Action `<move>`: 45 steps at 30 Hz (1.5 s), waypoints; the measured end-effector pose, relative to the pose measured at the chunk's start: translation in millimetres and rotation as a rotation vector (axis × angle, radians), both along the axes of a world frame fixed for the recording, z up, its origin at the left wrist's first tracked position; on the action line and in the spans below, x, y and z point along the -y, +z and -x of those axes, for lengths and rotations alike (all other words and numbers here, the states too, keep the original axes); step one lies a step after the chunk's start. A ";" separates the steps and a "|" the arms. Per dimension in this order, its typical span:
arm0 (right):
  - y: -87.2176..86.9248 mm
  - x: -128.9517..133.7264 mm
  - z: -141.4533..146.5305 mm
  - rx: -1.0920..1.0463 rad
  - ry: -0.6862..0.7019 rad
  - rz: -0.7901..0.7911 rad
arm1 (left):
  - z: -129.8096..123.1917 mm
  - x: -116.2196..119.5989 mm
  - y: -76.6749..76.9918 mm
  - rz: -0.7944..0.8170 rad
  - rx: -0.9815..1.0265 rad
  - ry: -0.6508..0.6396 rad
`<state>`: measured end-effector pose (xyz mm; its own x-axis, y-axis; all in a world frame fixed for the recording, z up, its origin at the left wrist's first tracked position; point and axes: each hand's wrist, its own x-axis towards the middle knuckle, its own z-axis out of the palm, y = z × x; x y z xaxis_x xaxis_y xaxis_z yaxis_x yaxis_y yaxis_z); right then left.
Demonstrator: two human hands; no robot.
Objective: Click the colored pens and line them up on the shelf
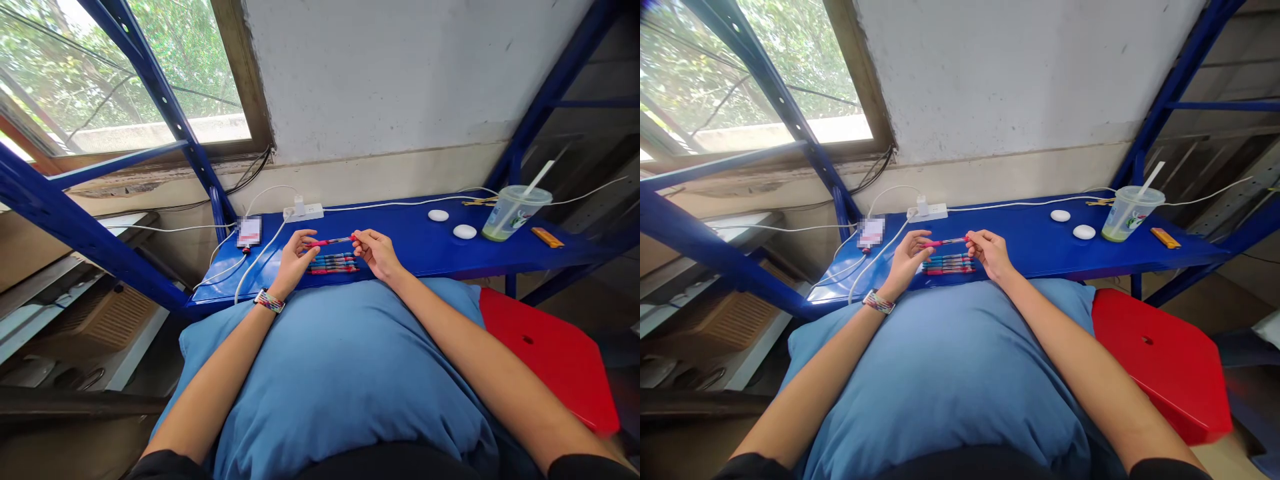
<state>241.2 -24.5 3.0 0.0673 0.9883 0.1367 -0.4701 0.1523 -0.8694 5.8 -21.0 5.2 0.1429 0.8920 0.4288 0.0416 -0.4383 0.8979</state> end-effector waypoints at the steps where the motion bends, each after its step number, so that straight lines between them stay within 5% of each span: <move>1: -0.3 -0.2 0.1 0.001 0.001 0.004 | -0.2 0.2 0.2 0.014 -0.005 0.002; 19: -4.5 -3.0 -0.8 -0.023 0.019 0.035 | -2.0 -1.2 -0.6 -0.118 0.025 0.058; 26: -3.9 -1.9 0.3 -0.044 0.008 0.028 | 1.4 -0.6 -0.1 0.035 -0.070 0.068; 35: -3.9 -2.7 0.0 -0.059 0.004 0.052 | 0.3 2.7 0.1 -0.127 -0.066 0.075; 45: -3.9 -1.5 2.7 -0.040 0.019 0.044 | -0.6 2.4 2.6 -0.022 -0.043 0.066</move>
<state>238.5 -23.1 -0.9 0.0528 0.9944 0.0911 -0.5072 0.1053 -0.8553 6.4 -23.5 7.8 0.1032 0.8904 0.4433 0.1094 -0.4531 0.8847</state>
